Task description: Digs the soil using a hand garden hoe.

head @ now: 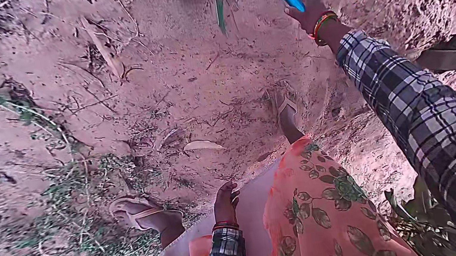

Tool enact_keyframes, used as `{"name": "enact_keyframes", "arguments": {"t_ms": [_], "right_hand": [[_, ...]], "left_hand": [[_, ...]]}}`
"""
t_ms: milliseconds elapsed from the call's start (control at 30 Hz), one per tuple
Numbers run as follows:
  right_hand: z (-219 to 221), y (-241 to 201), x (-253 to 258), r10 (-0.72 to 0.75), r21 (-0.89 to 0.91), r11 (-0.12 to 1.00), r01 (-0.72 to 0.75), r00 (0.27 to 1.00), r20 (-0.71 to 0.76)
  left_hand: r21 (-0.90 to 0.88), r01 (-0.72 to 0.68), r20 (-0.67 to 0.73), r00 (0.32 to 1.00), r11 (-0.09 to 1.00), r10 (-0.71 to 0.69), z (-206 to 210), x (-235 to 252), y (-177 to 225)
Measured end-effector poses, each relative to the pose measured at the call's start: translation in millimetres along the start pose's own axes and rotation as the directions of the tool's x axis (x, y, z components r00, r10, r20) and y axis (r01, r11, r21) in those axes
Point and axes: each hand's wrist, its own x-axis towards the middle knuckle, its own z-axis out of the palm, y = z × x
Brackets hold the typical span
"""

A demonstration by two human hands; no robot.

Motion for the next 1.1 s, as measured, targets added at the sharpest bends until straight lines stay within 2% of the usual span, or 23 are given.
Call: {"name": "enact_keyframes", "arguments": {"t_ms": [67, 167, 333, 400, 467, 533, 600, 633, 700, 733, 767, 833, 900, 967, 1033, 1100], "right_hand": [[-14.2, 76.5, 2.4, 0.105, -0.048, 0.993, -0.108, 0.993, -0.063], [-19.4, 126.0, -22.1, 0.208, -0.080, 0.972, -0.220, 0.969, -0.131], [-43.2, 146.6, -98.1, 0.377, -0.109, 0.907, -0.406, 0.900, -0.218], [-49.6, 151.5, -147.4, 0.410, -0.167, 0.870, -0.464, 0.869, -0.276], [-52.2, 146.0, -181.8, 0.450, -0.138, 0.851, -0.507, 0.839, -0.304], [-45.8, 125.4, -181.3, 0.472, 0.026, 0.870, -0.492, 0.819, -0.326], [-29.5, 75.4, -153.2, 0.451, 0.279, 0.887, -0.369, 0.823, -0.345], [-18.4, 29.0, -133.9, 0.428, 0.435, 0.859, -0.269, 0.844, -0.323], [-2.6, -91.5, -111.8, 0.318, 0.707, 0.698, -0.114, 0.934, -0.164], [5.9, -150.2, -112.8, 0.238, 0.746, 0.661, -0.083, 0.966, -0.104], [14.4, -202.3, -123.6, 0.148, 0.730, 0.681, -0.057, 0.987, -0.061], [29.7, -277.0, -165.8, -0.004, 0.586, 0.810, 0.002, 1.000, 0.001], [55.9, -310.3, -224.0, -0.082, 0.459, 0.888, 0.037, 0.994, 0.079], [92.6, -318.1, -288.3, -0.090, 0.406, 0.914, 0.014, 0.981, 0.169], [133.5, -303.1, -353.6, -0.025, 0.369, 0.926, -0.074, 0.966, 0.256], [173.8, -273.9, -400.9, 0.061, 0.327, 0.929, -0.173, 0.944, 0.324]], "left_hand": [[-0.004, 0.013, 0.030, 0.999, 1.000, -0.013, 8.7, -0.6, -0.6], [0.018, -0.008, 0.077, 0.997, 1.000, 0.006, 5.1, -5.0, -0.9], [-0.090, -0.044, 0.051, 0.998, 0.995, 0.048, -10.4, -14.2, 12.6], [-0.161, -0.051, 0.082, 0.995, 0.986, 0.065, -17.5, -23.4, 20.4], [-0.233, -0.066, 0.126, 0.987, 0.970, 0.098, -24.6, -33.3, 30.1], [-0.275, -0.078, 0.187, 0.973, 0.958, 0.133, -33.0, -42.5, 37.8], [-0.298, -0.077, 0.243, 0.958, 0.952, 0.153, -43.7, -53.1, 42.2], [-0.312, -0.087, 0.256, 0.951, 0.946, 0.172, -51.0, -57.5, 47.8], [-0.343, -0.127, 0.250, 0.943, 0.931, 0.221, -67.7, -66.4, 63.5], [-0.356, -0.155, 0.231, 0.941, 0.922, 0.247, -77.7, -71.7, 72.1], [-0.361, -0.186, 0.213, 0.938, 0.914, 0.275, -89.2, -77.0, 81.7], [-0.338, -0.253, 0.199, 0.922, 0.907, 0.332, -113.6, -86.5, 102.5], [-0.300, -0.311, 0.197, 0.905, 0.902, 0.378, -138.3, -93.4, 119.5], [-0.263, -0.376, 0.193, 0.882, 0.889, 0.430, -160.6, -96.0, 135.6], [-0.214, -0.414, 0.197, 0.869, 0.885, 0.454, -178.6, -93.6, 136.8], [-0.197, -0.373, 0.194, 0.892, 0.907, 0.409, -184.7, -89.5, 120.0]]}}
